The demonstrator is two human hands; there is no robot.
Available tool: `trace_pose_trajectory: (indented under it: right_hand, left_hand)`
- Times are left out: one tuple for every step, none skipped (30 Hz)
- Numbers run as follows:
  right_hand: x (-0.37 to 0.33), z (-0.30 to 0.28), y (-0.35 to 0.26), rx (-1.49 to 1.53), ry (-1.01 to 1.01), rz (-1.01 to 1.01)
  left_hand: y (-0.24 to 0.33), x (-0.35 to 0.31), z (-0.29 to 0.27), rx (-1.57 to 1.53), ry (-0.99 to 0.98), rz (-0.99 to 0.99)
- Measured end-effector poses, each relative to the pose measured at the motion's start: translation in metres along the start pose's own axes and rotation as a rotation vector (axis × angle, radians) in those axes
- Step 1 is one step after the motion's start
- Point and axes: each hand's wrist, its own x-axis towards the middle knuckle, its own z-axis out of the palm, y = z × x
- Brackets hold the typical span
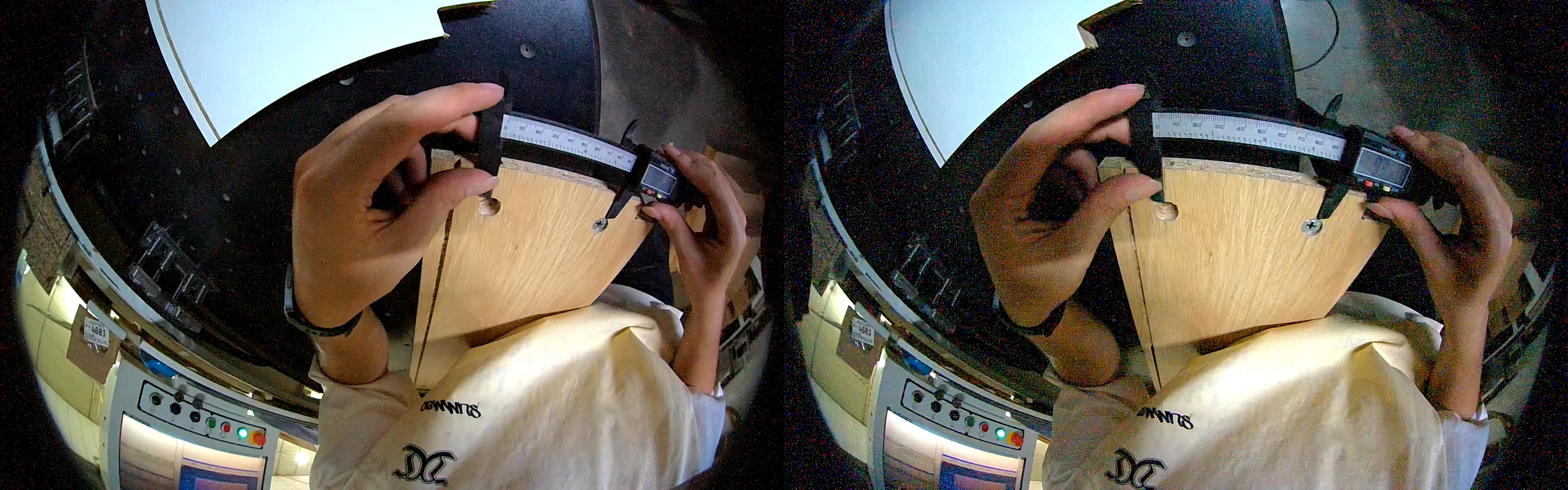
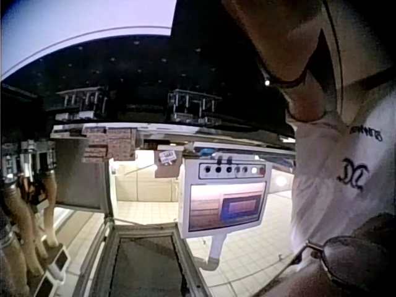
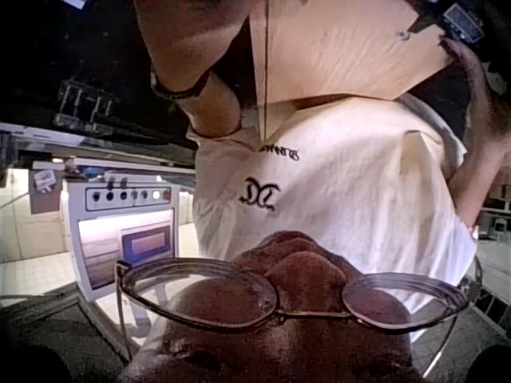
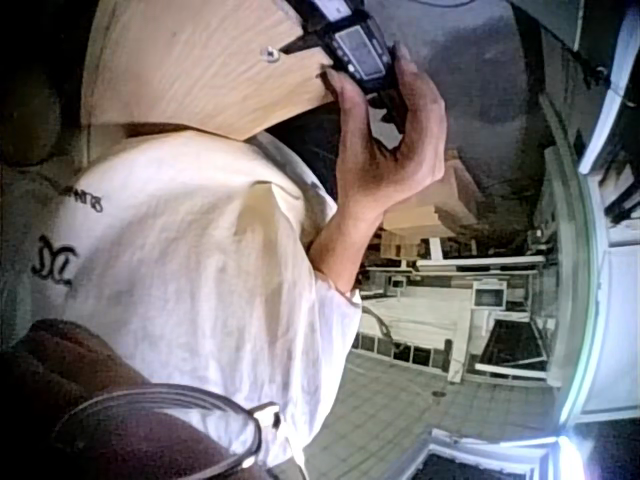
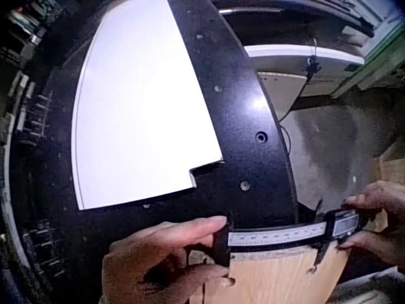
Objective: The person measures the width and depth of a wooden panel using a digital caliper while another panel rests on the workbench.
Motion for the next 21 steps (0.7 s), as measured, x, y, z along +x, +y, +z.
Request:
trace_pose_trajectory:
  right_hand:
    - [0.0000, -0.0004, -0.0002, -0.012, -0.005, 0.000]
    - [0.0001, -0.0012, -0.0007, -0.025, -0.009, 0.000]
    - [-0.0006, -0.0014, -0.0011, -0.039, -0.013, 0.002]
    - [-0.0016, -0.0013, -0.0011, -0.033, -0.014, 0.015]
    - [-0.0027, -0.0009, -0.0010, -0.027, -0.015, 0.029]
    - [-0.0034, -0.0006, -0.0010, -0.018, -0.017, 0.041]
    - [-0.0033, -0.0007, -0.0011, -0.026, -0.022, 0.036]
    - [-0.0026, -0.0009, -0.0016, -0.034, -0.029, 0.030]
    - [-0.0015, -0.0015, -0.0020, -0.045, -0.035, 0.024]
    - [-0.0009, -0.0012, -0.0020, -0.033, -0.029, 0.024]
    - [-0.0004, -0.0005, -0.0018, -0.021, -0.023, 0.023]
    - [-0.0003, -0.0001, -0.0018, -0.010, -0.017, 0.024]
    - [0.0000, -0.0002, -0.0016, -0.020, -0.020, 0.019]
    - [0.0003, -0.0005, -0.0014, -0.030, -0.022, 0.015]
    - [0.0004, -0.0009, -0.0016, -0.038, -0.024, 0.010]
    - [0.0001, -0.0012, -0.0020, -0.038, -0.027, 0.029]
    - [-0.0005, -0.0016, -0.0026, -0.037, -0.029, 0.048]
    - [-0.0007, -0.0014, -0.0030, -0.036, -0.032, 0.066]
    - [-0.0007, -0.0008, -0.0034, -0.033, -0.025, 0.056]
    - [-0.0006, -0.0001, -0.0040, -0.030, -0.018, 0.046]
    - [-0.0003, 0.0002, -0.0040, -0.027, -0.011, 0.037]
  left_hand:
    - [0.0007, 0.0000, -0.0002, 0.006, -0.004, -0.011]
    - [0.0019, -0.0001, -0.0005, 0.011, -0.009, -0.022]
    - [0.0022, -0.0003, -0.0002, 0.015, -0.014, -0.031]
    - [0.0018, -0.0006, 0.0006, 0.010, -0.012, -0.030]
    - [0.0011, -0.0012, 0.0017, 0.005, -0.009, -0.028]
    - [0.0011, -0.0018, 0.0020, 0.003, -0.006, -0.028]
    - [0.0011, -0.0022, 0.0019, 0.005, -0.008, -0.025]
    - [0.0009, -0.0027, 0.0015, 0.006, -0.010, -0.023]
    - [0.0006, -0.0023, 0.0011, 0.005, -0.011, -0.019]
    - [0.0005, -0.0018, 0.0010, 0.003, -0.010, -0.016]
    - [0.0003, -0.0014, 0.0010, 0.000, -0.009, -0.014]
    - [-0.0002, -0.0011, 0.0012, -0.004, -0.008, -0.011]
    - [-0.0006, -0.0006, 0.0013, -0.007, -0.010, -0.013]
    - [-0.0007, 0.0002, 0.0014, -0.011, -0.011, -0.015]
    - [-0.0001, 0.0006, 0.0009, -0.013, -0.012, -0.018]
    - [0.0005, 0.0010, 0.0004, -0.007, -0.013, -0.018]
    - [0.0009, 0.0015, -0.0001, -0.001, -0.015, -0.018]
    - [0.0011, 0.0012, -0.0005, 0.005, -0.015, -0.017]
    - [0.0011, 0.0007, -0.0004, 0.006, -0.013, -0.018]
    - [0.0009, 0.0002, -0.0001, 0.007, -0.011, -0.018]
    - [0.0009, 0.0000, 0.0002, 0.007, -0.010, -0.018]
